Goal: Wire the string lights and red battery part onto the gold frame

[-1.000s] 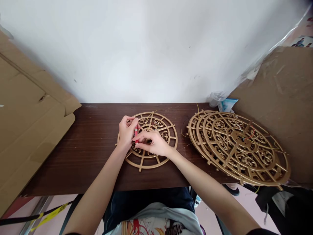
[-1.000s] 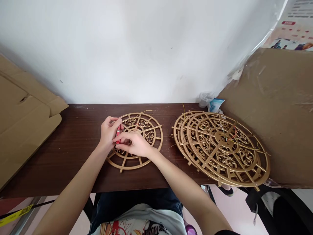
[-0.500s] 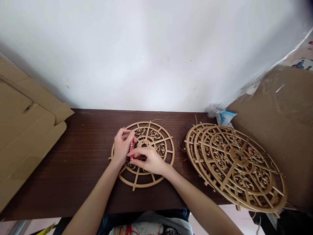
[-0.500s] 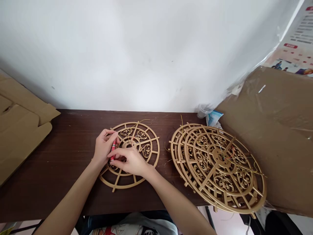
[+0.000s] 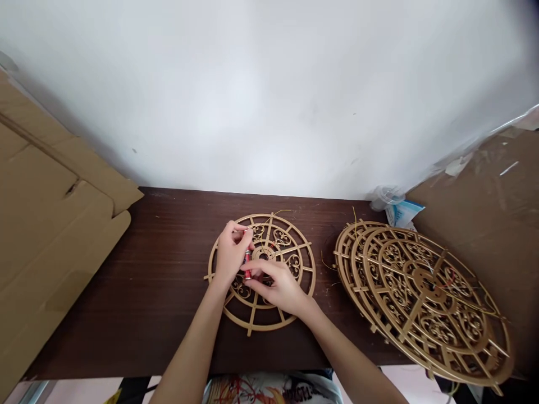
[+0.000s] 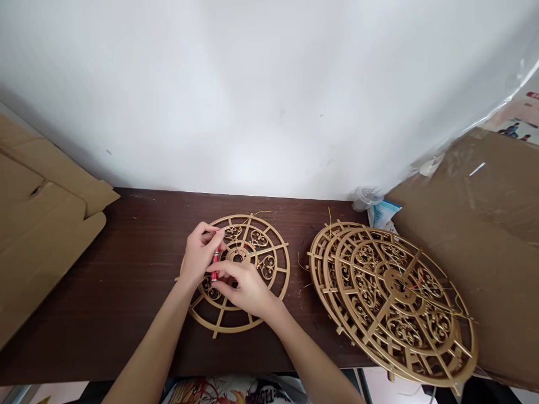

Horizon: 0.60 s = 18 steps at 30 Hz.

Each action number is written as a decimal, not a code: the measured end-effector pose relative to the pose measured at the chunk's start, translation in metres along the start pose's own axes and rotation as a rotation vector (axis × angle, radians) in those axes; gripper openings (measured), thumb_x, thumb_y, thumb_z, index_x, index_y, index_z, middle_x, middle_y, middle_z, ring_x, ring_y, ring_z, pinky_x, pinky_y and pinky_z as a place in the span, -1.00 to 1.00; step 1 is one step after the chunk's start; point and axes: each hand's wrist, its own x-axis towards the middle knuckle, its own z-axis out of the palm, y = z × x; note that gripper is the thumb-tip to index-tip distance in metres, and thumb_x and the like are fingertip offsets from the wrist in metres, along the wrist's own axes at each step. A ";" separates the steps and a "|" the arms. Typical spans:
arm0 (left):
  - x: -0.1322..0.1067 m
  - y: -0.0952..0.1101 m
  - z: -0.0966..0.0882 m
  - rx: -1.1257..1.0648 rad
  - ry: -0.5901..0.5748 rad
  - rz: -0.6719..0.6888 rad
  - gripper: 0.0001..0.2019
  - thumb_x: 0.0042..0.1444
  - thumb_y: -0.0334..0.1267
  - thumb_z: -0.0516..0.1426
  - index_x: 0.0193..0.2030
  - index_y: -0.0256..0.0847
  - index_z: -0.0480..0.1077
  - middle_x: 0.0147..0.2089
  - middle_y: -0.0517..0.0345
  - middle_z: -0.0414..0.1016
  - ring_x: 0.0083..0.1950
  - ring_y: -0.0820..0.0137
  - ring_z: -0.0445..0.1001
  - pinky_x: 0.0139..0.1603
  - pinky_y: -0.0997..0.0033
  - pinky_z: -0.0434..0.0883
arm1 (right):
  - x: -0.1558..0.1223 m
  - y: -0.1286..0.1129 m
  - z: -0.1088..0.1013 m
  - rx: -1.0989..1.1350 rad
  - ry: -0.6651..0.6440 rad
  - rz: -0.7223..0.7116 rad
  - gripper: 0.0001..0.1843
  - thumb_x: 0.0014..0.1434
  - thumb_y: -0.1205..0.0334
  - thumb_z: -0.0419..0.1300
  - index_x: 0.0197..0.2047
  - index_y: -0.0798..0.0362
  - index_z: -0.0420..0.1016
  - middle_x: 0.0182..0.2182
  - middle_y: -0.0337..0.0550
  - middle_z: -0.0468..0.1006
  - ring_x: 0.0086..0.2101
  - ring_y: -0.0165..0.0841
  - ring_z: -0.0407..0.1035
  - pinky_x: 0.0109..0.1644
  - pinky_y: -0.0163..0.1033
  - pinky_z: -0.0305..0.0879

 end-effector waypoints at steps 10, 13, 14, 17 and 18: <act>0.011 0.003 0.005 0.099 -0.114 0.118 -0.82 0.11 -0.20 0.15 -0.39 -0.15 0.21 -0.60 0.31 0.39 -0.58 0.46 0.41 -0.50 0.52 0.27 | -0.061 -0.053 -0.024 -0.121 0.306 0.256 -0.63 0.20 0.26 0.24 0.09 -0.10 0.45 -0.02 -0.09 0.56 -0.09 -0.27 0.49 0.03 -0.11 0.47; 0.009 0.009 0.002 0.134 -0.119 0.121 -0.82 0.10 -0.20 0.16 -0.39 -0.16 0.22 -0.60 0.30 0.40 -0.59 0.47 0.40 -0.50 0.52 0.25 | -0.065 -0.098 -0.056 -0.057 0.447 0.177 -0.66 0.23 0.28 0.22 0.08 -0.11 0.45 0.02 -0.08 0.54 0.01 -0.26 0.46 0.11 -0.09 0.44; 0.008 0.011 0.001 0.155 -0.117 0.122 -0.82 0.10 -0.19 0.16 -0.38 -0.16 0.23 -0.60 0.30 0.41 -0.60 0.47 0.39 -0.50 0.52 0.25 | -0.065 -0.113 -0.065 -0.049 0.477 0.154 -0.69 0.24 0.29 0.21 0.05 -0.11 0.47 0.00 -0.09 0.55 0.01 -0.27 0.47 0.10 -0.11 0.46; 0.005 0.016 -0.001 0.215 -0.095 0.154 -0.84 0.10 -0.21 0.16 -0.38 -0.16 0.24 -0.61 0.29 0.42 -0.61 0.48 0.38 -0.51 0.53 0.23 | -0.066 -0.141 -0.066 -0.032 0.235 0.149 -0.76 0.27 0.29 0.18 -0.01 -0.12 0.52 -0.15 -0.14 0.62 -0.20 -0.34 0.54 -0.13 -0.24 0.52; 0.004 0.017 -0.001 0.227 -0.086 0.170 -0.84 0.10 -0.22 0.16 -0.39 -0.16 0.24 -0.62 0.28 0.42 -0.61 0.48 0.38 -0.50 0.53 0.23 | -0.068 -0.144 -0.057 -0.011 0.083 0.155 -0.76 0.26 0.28 0.18 -0.01 -0.11 0.53 -0.21 -0.16 0.63 -0.27 -0.35 0.55 -0.17 -0.25 0.52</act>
